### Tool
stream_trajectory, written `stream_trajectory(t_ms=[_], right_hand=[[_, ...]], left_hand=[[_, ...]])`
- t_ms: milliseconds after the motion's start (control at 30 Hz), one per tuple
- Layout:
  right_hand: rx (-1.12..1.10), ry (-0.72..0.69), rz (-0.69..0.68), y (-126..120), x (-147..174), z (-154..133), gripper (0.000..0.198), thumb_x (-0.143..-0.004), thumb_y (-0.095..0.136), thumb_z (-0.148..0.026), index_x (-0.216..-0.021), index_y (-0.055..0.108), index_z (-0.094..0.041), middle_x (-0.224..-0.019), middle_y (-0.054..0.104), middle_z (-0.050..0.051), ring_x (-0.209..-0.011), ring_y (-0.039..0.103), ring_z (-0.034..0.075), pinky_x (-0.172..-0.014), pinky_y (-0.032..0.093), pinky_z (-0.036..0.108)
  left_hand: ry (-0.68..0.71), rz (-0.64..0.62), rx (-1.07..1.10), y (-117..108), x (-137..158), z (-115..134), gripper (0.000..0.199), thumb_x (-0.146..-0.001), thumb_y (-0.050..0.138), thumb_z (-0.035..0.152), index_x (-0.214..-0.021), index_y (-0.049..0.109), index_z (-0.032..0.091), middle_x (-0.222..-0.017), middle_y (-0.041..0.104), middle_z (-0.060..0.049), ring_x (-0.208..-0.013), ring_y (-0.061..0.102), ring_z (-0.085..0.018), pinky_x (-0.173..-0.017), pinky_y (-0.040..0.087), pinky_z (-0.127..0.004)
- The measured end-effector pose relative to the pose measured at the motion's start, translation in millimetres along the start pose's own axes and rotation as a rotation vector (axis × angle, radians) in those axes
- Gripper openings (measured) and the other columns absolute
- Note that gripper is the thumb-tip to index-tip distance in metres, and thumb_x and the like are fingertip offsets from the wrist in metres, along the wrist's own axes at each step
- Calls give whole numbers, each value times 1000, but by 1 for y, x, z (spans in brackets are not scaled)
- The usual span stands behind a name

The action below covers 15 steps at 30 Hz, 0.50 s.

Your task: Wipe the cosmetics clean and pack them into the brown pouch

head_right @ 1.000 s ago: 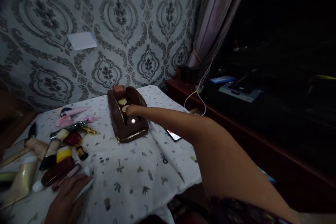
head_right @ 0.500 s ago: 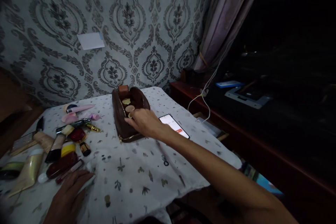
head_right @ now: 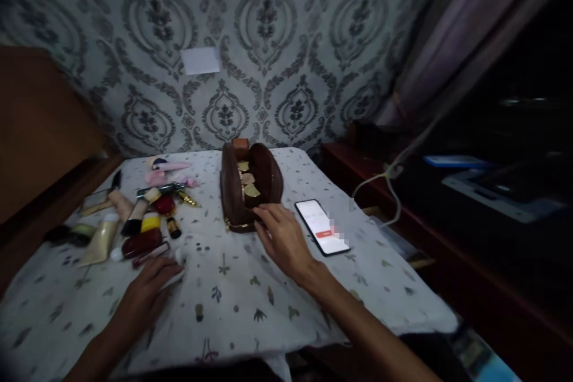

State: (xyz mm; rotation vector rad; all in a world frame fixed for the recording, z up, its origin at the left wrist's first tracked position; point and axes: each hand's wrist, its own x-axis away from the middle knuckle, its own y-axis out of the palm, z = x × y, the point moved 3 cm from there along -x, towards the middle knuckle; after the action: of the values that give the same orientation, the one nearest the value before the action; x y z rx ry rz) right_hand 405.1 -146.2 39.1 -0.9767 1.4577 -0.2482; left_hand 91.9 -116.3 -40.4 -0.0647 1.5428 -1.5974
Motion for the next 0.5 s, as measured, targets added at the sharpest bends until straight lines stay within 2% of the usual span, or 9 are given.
stream_trajectory(t_ms=[133, 267, 400, 500], right_hand=[[0, -33, 49, 5, -9, 1, 18, -94, 55, -23, -107, 67, -18, -102, 72, 12, -94, 68, 26, -82, 57, 43], [-31, -82, 66, 9, -21, -12, 17, -93, 56, -24, -105, 67, -18, -101, 71, 12, -94, 68, 27, -82, 56, 44], [-148, -130, 98, 18, -30, -40, 14, -92, 58, -20, -103, 66, -19, -100, 72, 11, -100, 67, 27, -86, 54, 44], [-333, -113, -5, 38, -33, -62, 15, -93, 55, -20, -102, 67, -20, -98, 72, 10, -98, 67, 25, -86, 55, 42]], left_hand=[[-85, -55, 106, -6, 0, 5, 40, -81, 47, 3, -109, 66, 22, -106, 67, -9, -100, 64, -23, -87, 57, -37], [-178, -32, 224, -23, -1, 0, 41, -82, 45, 3, -112, 65, 23, -111, 65, -8, -105, 63, -22, -91, 55, -38], [-284, 14, 292, -46, -6, -18, 36, -85, 44, 8, -109, 67, 22, -107, 65, -7, -100, 64, -20, -89, 53, -35], [-338, 83, 239, -63, -11, -43, 33, -86, 44, 12, -107, 68, 18, -103, 65, -7, -97, 63, -20, -88, 51, -34]])
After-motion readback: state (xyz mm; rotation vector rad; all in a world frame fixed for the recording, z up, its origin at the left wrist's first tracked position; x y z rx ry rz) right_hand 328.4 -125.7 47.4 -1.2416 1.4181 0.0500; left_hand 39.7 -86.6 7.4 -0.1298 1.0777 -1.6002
